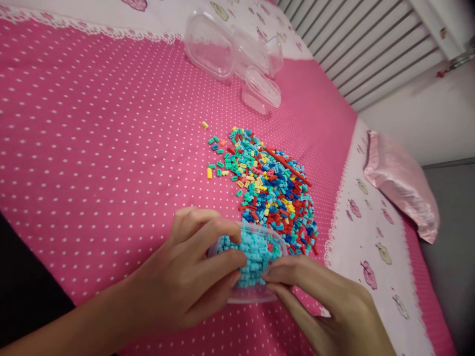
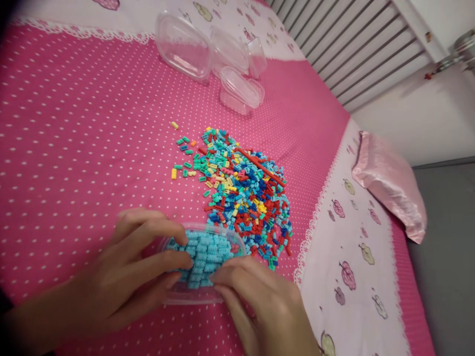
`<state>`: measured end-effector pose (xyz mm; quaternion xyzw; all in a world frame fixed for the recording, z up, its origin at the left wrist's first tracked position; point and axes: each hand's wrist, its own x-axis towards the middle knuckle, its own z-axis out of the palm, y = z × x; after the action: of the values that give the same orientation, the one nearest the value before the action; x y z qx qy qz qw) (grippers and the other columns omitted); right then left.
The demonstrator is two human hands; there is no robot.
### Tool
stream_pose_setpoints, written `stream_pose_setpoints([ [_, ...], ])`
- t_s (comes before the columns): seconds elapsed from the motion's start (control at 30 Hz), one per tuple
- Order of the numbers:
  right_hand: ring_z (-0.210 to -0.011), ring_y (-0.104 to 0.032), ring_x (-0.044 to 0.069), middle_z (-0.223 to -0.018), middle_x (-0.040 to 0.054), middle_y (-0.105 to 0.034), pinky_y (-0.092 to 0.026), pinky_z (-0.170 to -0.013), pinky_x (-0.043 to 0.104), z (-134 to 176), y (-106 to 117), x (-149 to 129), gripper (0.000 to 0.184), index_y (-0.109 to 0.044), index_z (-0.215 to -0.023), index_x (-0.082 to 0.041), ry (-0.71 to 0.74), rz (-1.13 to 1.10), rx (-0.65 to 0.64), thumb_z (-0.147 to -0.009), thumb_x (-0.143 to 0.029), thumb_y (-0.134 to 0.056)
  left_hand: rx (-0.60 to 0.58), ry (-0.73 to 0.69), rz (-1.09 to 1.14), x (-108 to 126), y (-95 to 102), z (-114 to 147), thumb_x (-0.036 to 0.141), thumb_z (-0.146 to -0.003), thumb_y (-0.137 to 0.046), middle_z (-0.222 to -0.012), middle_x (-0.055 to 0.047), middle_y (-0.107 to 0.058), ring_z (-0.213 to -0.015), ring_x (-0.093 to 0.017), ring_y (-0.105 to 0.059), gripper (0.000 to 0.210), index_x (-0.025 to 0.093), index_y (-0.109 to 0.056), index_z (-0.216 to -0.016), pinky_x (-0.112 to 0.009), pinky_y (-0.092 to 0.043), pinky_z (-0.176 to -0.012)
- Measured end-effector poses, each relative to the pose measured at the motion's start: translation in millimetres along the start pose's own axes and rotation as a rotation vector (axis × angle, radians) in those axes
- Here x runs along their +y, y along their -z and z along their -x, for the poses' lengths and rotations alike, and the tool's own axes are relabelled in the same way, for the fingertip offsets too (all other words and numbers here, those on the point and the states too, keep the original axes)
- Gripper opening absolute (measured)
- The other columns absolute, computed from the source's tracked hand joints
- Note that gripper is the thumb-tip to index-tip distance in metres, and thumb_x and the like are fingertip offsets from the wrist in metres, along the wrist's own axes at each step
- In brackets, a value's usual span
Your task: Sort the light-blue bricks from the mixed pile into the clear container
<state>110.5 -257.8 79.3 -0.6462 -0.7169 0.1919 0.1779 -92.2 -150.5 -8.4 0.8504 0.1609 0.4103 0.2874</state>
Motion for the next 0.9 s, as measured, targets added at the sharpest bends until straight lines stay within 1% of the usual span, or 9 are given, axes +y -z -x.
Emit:
stream_pose_setpoints([
  [0.13, -0.071, -0.071, 0.008, -0.081, -0.0071, -0.073, -0.054, -0.065, 0.015, 2, -3, -4, 0.015, -0.068, -0.094, -0.027, -0.029, 0.023, 0.004, -0.096, -0.014, -0.062, 0.002, -0.001, -0.007, 1, 0.7, 0, 0.010, -0.094, -0.053, -0.114, -0.005, -0.062, -0.103, -0.021, -0.050, 0.019, 0.021, -0.066, -0.103, -0.038, -0.036, -0.093],
  [0.23, -0.069, -0.069, 0.009, -0.078, -0.0068, -0.071, -0.051, -0.061, 0.018, 3, -6, -4, 0.014, -0.067, -0.089, -0.027, -0.046, 0.037, -0.005, -0.098, -0.018, -0.060, 0.002, -0.001, -0.007, 1, 0.9, 0, 0.010, -0.094, -0.053, -0.114, -0.005, -0.062, -0.103, -0.021, -0.050, 0.019, 0.021, -0.066, -0.104, -0.038, -0.036, -0.093],
  [0.33, -0.069, -0.069, 0.010, -0.079, -0.0053, -0.071, -0.051, -0.061, 0.019, 3, -8, -2, 0.017, -0.067, -0.086, -0.026, -0.054, 0.031, -0.027, -0.099, -0.018, -0.058, 0.004, -0.004, -0.016, 1, 0.9, 0, 0.010, -0.094, -0.053, -0.114, -0.004, -0.062, -0.103, -0.021, -0.050, 0.020, 0.021, -0.065, -0.104, -0.038, -0.037, -0.092],
  [0.4, -0.071, -0.069, 0.011, -0.083, -0.0034, -0.071, -0.052, -0.063, 0.020, 3, -9, 0, 0.018, -0.068, -0.087, -0.025, -0.036, 0.041, -0.044, -0.099, -0.018, -0.058, 0.002, -0.001, -0.021, 1, 1.0, -1, 0.010, -0.094, -0.052, -0.113, -0.004, -0.062, -0.103, -0.021, -0.051, 0.020, 0.021, -0.065, -0.103, -0.038, -0.037, -0.092],
  [0.53, -0.075, -0.068, 0.014, -0.090, -0.0006, -0.070, -0.051, -0.064, 0.024, 4, -13, 5, 0.015, -0.070, -0.091, -0.026, 0.008, 0.131, -0.035, -0.098, -0.018, -0.059, 0.001, -0.002, -0.018, 1, 1.4, -2, 0.010, -0.094, -0.053, -0.113, -0.005, -0.062, -0.103, -0.021, -0.051, 0.019, 0.021, -0.065, -0.104, -0.038, -0.037, -0.093],
  [0.6, -0.073, -0.066, 0.015, -0.086, -0.0016, -0.069, -0.048, -0.063, 0.026, 3, -18, 5, 0.014, -0.070, -0.091, -0.027, 0.008, 0.138, -0.011, -0.098, -0.021, -0.060, -0.008, -0.004, -0.011, 1, 1.6, -2, 0.010, -0.094, -0.053, -0.114, -0.005, -0.062, -0.103, -0.021, -0.050, 0.020, 0.021, -0.065, -0.105, -0.038, -0.036, -0.093],
  [0.73, -0.070, -0.064, 0.015, -0.079, -0.0043, -0.071, -0.042, -0.071, 0.032, 2, -26, 5, 0.013, -0.069, -0.089, -0.027, 0.015, 0.098, 0.091, -0.099, -0.023, -0.061, -0.004, -0.002, -0.009, 1, 1.8, -2, 0.009, -0.094, -0.053, -0.114, -0.005, -0.062, -0.103, -0.021, -0.050, 0.019, 0.020, -0.065, -0.104, -0.038, -0.036, -0.093],
  [0.8, -0.068, -0.064, 0.015, -0.077, -0.0051, -0.071, -0.040, -0.072, 0.032, 1, -25, 3, 0.014, -0.069, -0.088, -0.026, 0.017, 0.090, 0.096, -0.099, -0.022, -0.061, 0.000, -0.002, -0.016, 1, 1.8, -1, 0.009, -0.093, -0.054, -0.113, -0.005, -0.062, -0.102, -0.021, -0.051, 0.019, 0.021, -0.065, -0.103, -0.038, -0.037, -0.093],
  [0.9, -0.067, -0.063, 0.014, -0.074, -0.0065, -0.070, -0.037, -0.069, 0.031, -1, -21, 2, 0.013, -0.068, -0.087, -0.026, 0.020, 0.089, 0.055, -0.097, -0.019, -0.063, -0.003, 0.002, -0.030, 1, 1.5, -2, 0.010, -0.092, -0.054, -0.112, -0.004, -0.063, -0.102, -0.021, -0.052, 0.020, 0.021, -0.066, -0.103, -0.038, -0.038, -0.093],
])
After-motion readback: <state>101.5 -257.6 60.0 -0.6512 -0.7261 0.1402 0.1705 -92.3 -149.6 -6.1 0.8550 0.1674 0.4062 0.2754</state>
